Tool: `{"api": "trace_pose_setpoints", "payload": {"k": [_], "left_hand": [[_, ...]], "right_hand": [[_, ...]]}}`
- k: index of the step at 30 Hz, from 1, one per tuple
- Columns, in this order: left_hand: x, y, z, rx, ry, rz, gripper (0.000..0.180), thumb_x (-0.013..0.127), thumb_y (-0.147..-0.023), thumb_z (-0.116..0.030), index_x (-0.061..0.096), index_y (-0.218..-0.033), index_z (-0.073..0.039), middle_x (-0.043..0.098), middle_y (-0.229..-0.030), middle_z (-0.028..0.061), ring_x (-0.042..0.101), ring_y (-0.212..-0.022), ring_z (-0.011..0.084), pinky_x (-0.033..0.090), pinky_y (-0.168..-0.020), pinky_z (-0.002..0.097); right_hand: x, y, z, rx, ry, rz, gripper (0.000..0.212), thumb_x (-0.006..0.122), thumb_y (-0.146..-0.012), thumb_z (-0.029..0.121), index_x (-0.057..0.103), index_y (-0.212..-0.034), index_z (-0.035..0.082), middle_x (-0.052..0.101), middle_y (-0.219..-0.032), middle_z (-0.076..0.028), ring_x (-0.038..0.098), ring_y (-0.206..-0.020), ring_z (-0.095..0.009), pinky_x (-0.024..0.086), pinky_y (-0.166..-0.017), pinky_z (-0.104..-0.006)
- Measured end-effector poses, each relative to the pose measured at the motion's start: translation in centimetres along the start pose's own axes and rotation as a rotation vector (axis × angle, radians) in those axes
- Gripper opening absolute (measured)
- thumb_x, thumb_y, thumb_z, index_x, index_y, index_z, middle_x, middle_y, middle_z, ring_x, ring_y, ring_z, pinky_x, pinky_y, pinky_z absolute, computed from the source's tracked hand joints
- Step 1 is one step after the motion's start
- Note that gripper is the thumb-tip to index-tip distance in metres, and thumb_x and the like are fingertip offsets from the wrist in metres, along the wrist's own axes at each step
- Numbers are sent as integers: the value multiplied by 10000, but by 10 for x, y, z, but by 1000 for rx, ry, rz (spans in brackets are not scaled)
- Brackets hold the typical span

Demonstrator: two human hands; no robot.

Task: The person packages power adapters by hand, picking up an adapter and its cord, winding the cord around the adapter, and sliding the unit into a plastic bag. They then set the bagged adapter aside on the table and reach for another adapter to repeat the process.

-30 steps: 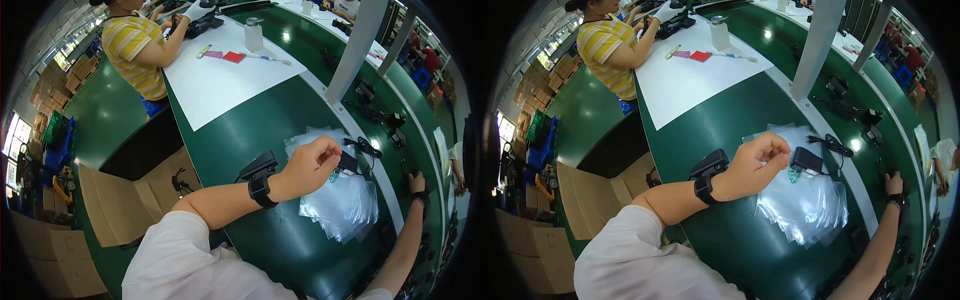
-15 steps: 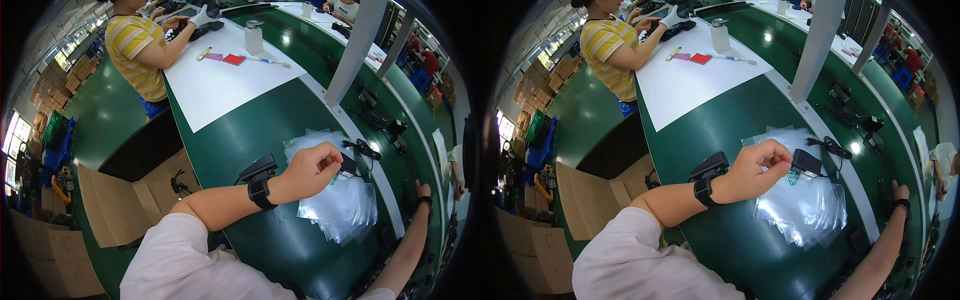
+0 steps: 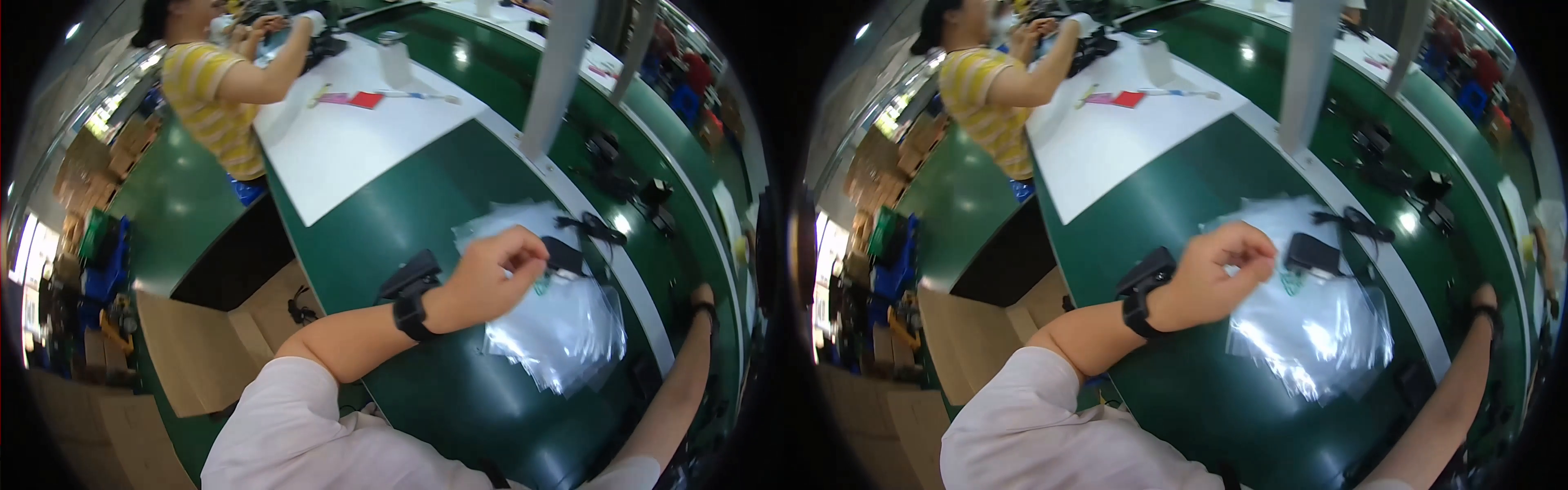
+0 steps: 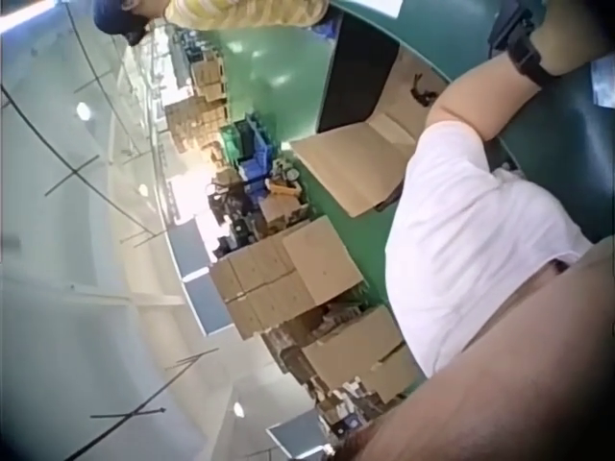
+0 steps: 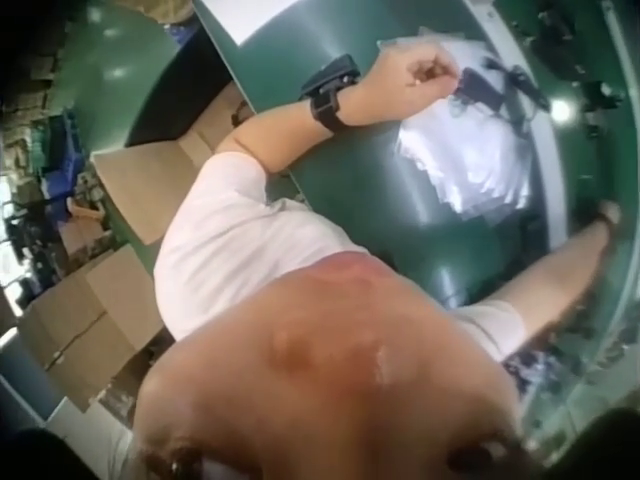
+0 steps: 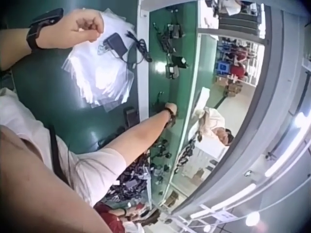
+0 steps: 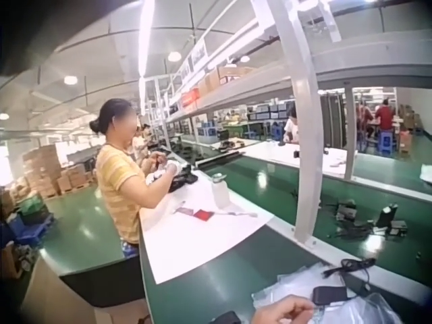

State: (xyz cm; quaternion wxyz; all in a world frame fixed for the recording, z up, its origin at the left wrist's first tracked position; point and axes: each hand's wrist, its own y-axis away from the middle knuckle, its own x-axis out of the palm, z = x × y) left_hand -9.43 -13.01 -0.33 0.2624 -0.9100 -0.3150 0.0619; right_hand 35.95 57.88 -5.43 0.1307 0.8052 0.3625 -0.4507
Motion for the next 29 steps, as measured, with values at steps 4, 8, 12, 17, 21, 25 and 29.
{"api": "trace_pose_setpoints", "payload": {"k": [4, 8, 12, 17, 21, 25, 29], "left_hand": [[50, -29, 24, -104, -112, -23, 85, 605, -772, -5, 585, -855, -1, 599, -782, 76, 583, -659, 111, 477, -606, 227], [43, -28, 11, 103, -334, 32, 73, 607, -751, 21, 594, -821, 7, 606, -745, 82, 588, -635, 133, 470, -584, 225], [48, -28, 6, 304, -445, 77, 102, 602, -709, 49, 592, -793, -8, 597, -698, 95, 581, -592, 196, 454, -541, 248], [47, -32, 7, 459, -542, 154, 116, 589, -705, 81, 565, -784, -1, 596, -691, 95, 580, -591, 195, 441, -544, 244], [46, -30, 14, 468, -523, 191, 151, 582, -673, 98, 572, -767, -20, 591, -681, 90, 573, -564, 217, 430, -501, 256], [36, -29, 23, 454, -568, 147, 125, 586, -688, 71, 578, -771, -21, 595, -674, 88, 572, -561, 205, 435, -508, 252], [48, -30, 15, 416, -473, 143, 156, 608, -680, 41, 589, -813, -37, 600, -697, 96, 587, -606, 248, 463, -527, 296]], "right_hand": [[-21, -30, 172, 271, -512, 75, 299, 507, -823, 274, 586, -983, 34, 607, -915, -192, 584, -894, -331, 472, -770, -419], [-204, -50, 285, 155, -1103, -1, 486, 582, -790, 356, 541, -1119, 1, 596, -1024, -202, 579, -941, -329, 465, -802, -370], [-262, -51, 326, 195, -1166, 50, 517, 546, -813, 391, 509, -1173, 22, 634, -872, -153, 627, -650, -257, 512, -610, -330], [-217, -82, 368, 289, -1001, -120, 537, 439, -836, 487, 524, -1178, 81, 562, -1126, -171, 534, -1037, -311, 418, -880, -376], [-221, -91, 367, 336, -871, 32, 439, 526, -777, 445, 621, -916, 40, 631, -917, -167, 595, -884, -317, 465, -793, -368], [-247, -99, 355, 513, -1181, -91, 261, 571, -714, 249, 621, -761, -3, 628, -749, -167, 627, -719, -285, 495, -626, -352], [-248, -90, 236, -3, -334, -334, 205, 634, -675, 224, 669, -840, 108, 638, -850, -195, 631, -806, -292, 475, -793, -351]]}}
